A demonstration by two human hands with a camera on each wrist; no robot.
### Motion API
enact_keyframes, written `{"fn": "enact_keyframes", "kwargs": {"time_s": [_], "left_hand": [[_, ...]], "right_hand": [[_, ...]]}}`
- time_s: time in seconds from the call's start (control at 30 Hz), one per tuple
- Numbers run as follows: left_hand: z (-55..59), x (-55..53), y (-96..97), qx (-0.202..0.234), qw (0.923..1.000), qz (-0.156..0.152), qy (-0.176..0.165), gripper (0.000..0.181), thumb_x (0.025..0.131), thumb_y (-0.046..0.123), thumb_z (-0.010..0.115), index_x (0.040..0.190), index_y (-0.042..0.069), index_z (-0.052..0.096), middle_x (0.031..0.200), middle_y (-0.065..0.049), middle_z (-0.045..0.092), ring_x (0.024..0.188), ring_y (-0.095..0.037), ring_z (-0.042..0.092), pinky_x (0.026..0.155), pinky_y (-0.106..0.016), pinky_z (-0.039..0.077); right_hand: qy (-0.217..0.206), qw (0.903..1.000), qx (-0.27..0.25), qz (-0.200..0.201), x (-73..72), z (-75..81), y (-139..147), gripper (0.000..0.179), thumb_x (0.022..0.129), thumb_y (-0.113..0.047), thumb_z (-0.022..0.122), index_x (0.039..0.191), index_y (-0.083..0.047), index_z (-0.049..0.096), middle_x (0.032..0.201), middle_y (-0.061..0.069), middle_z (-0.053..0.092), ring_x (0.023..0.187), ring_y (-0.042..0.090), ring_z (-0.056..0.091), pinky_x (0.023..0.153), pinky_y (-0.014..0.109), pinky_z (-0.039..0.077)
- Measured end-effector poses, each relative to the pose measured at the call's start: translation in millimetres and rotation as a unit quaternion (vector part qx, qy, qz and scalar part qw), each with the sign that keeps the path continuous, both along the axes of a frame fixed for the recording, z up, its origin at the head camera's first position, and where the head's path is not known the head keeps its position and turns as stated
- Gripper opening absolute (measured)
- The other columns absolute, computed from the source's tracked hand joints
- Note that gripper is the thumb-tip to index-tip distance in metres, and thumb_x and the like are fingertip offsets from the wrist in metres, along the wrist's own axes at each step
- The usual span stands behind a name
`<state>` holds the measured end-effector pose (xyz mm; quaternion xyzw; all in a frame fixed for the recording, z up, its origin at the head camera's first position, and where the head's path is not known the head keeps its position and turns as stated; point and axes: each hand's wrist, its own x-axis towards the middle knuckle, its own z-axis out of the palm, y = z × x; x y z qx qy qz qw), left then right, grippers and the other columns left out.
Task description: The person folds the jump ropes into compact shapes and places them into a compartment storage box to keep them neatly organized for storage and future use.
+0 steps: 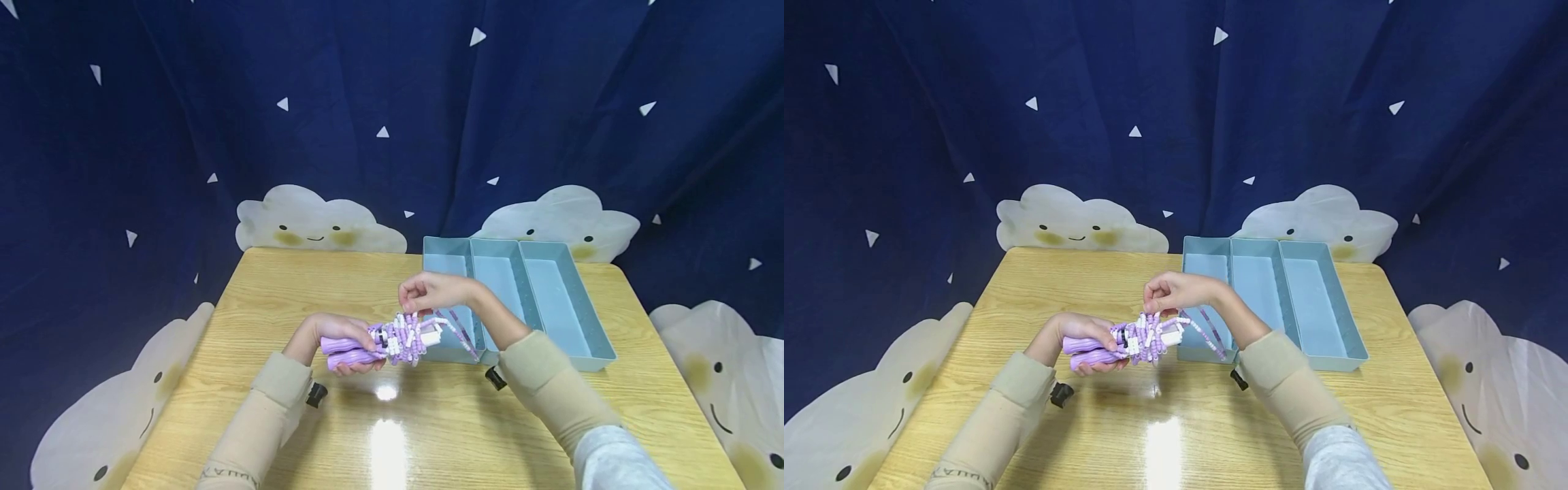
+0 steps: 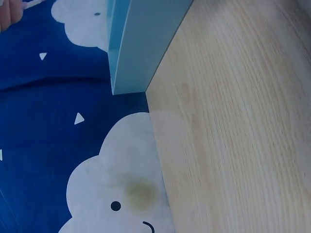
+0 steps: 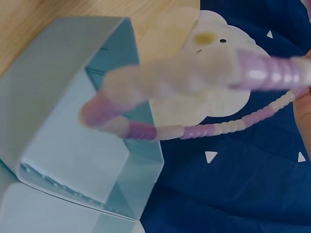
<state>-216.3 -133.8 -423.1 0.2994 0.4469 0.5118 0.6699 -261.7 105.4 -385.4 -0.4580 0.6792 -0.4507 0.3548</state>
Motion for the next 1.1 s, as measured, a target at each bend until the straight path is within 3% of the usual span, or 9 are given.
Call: {"fn": "enact_keyframes", "kwargs": {"time_s": [0.1, 0.23, 0.33, 0.47, 0.6, 0.73, 0.87, 0.97, 1.1], "left_hand": [[0.4, 0.1, -1.2, 0.006, 1.0, -0.003, -0.001, 0.023, 0.091, 0.017, 0.032, 0.098, -0.001, 0.045, 0.068, 0.0, 0.049, 0.048, -0.007, 0.044, 0.042, -0.02, 0.038], [0.1, 0.0, -2.3, 0.011, 0.9999, -0.002, -0.004, 0.023, 0.091, 0.014, 0.029, 0.098, 0.0, 0.045, 0.068, 0.0, 0.05, 0.048, -0.007, 0.044, 0.042, -0.02, 0.038], [1.4, 0.7, -2.7, 0.019, 0.9998, -0.002, -0.007, 0.024, 0.091, 0.012, 0.025, 0.098, 0.0, 0.045, 0.068, 0.0, 0.05, 0.048, -0.007, 0.044, 0.042, -0.019, 0.038], [7.8, 3.4, -2.0, 0.045, 0.9989, -0.007, -0.014, 0.023, 0.091, 0.012, 0.026, 0.098, 0.0, 0.044, 0.068, 0.0, 0.049, 0.049, -0.007, 0.044, 0.042, -0.018, 0.038], [14.9, 6.4, -0.9, 0.068, 0.9975, -0.009, -0.02, 0.02, 0.091, 0.015, 0.03, 0.098, 0.001, 0.043, 0.068, 0.001, 0.049, 0.049, -0.006, 0.045, 0.042, -0.018, 0.038], [17.2, 7.4, -0.7, 0.073, 0.997, -0.007, -0.026, 0.021, 0.091, 0.021, 0.038, 0.098, 0.002, 0.043, 0.068, 0.002, 0.049, 0.049, -0.006, 0.045, 0.042, -0.018, 0.038], [18.4, 7.2, -1.3, 0.076, 0.9968, -0.001, -0.026, 0.028, 0.09, 0.029, 0.045, 0.099, 0.003, 0.042, 0.068, 0.003, 0.048, 0.05, -0.005, 0.044, 0.043, -0.017, 0.038], [20.2, 7.0, -1.6, 0.083, 0.9963, 0.008, -0.019, 0.031, 0.089, 0.031, 0.047, 0.1, 0.003, 0.041, 0.068, 0.003, 0.048, 0.051, -0.005, 0.044, 0.043, -0.017, 0.038], [20.7, 6.5, -1.7, 0.09, 0.9956, 0.023, -0.013, 0.029, 0.089, 0.029, 0.046, 0.098, 0.002, 0.041, 0.067, 0.003, 0.047, 0.05, -0.005, 0.044, 0.044, -0.016, 0.038]], "right_hand": [[-0.012, 0.9997, -0.009, -0.018, 1.9, -4.4, 0.6, 0.037, 0.09, -0.032, 0.056, 0.084, 0.004, 0.051, 0.064, 0.001, 0.05, 0.053, 0.007, 0.043, 0.047, 0.019, 0.036], [-0.009, 0.9987, -0.015, -0.048, 4.8, -10.0, 0.7, 0.016, 0.093, -0.01, 0.05, 0.083, 0.003, 0.05, 0.067, 0.002, 0.049, 0.056, 0.008, 0.046, 0.05, 0.018, 0.039], [0.0, 0.9978, -0.024, -0.062, 6.3, -15.3, 0.6, 0.013, 0.093, -0.005, 0.045, 0.084, 0.003, 0.05, 0.069, 0.004, 0.047, 0.058, 0.009, 0.045, 0.052, 0.018, 0.041], [0.018, 0.9956, -0.052, -0.075, 8.1, -22.0, 1.2, 0.03, 0.096, -0.024, 0.045, 0.087, 0.005, 0.05, 0.071, 0.001, 0.046, 0.06, 0.007, 0.043, 0.054, 0.017, 0.041], [0.034, 0.9915, -0.077, -0.099, 11.4, -28.5, 1.0, 0.049, 0.091, -0.043, 0.044, 0.089, 0.006, 0.05, 0.074, -0.002, 0.046, 0.063, 0.004, 0.041, 0.055, 0.017, 0.038], [0.026, 0.9864, -0.094, -0.133, 15.7, -35.7, 0.3, 0.049, 0.094, -0.041, 0.04, 0.091, 0.007, 0.05, 0.078, -0.002, 0.05, 0.068, 0.005, 0.045, 0.058, 0.018, 0.041], [-0.012, 0.9795, -0.121, -0.161, 21.4, -40.3, -1.0, 0.052, 0.094, -0.042, 0.038, 0.093, 0.008, 0.05, 0.08, -0.001, 0.052, 0.071, 0.006, 0.05, 0.059, 0.017, 0.044], [-0.039, 0.9719, -0.141, -0.185, 26.4, -42.3, -2.9, 0.06, 0.088, -0.053, 0.045, 0.094, 0.006, 0.05, 0.084, -0.002, 0.056, 0.075, 0.007, 0.053, 0.062, 0.018, 0.047], [-0.037, 0.962, -0.14, -0.232, 32.6, -48.4, -4.8, 0.087, 0.072, -0.068, 0.053, 0.104, 0.013, 0.049, 0.094, -0.004, 0.058, 0.087, 0.005, 0.053, 0.074, 0.018, 0.047]]}}
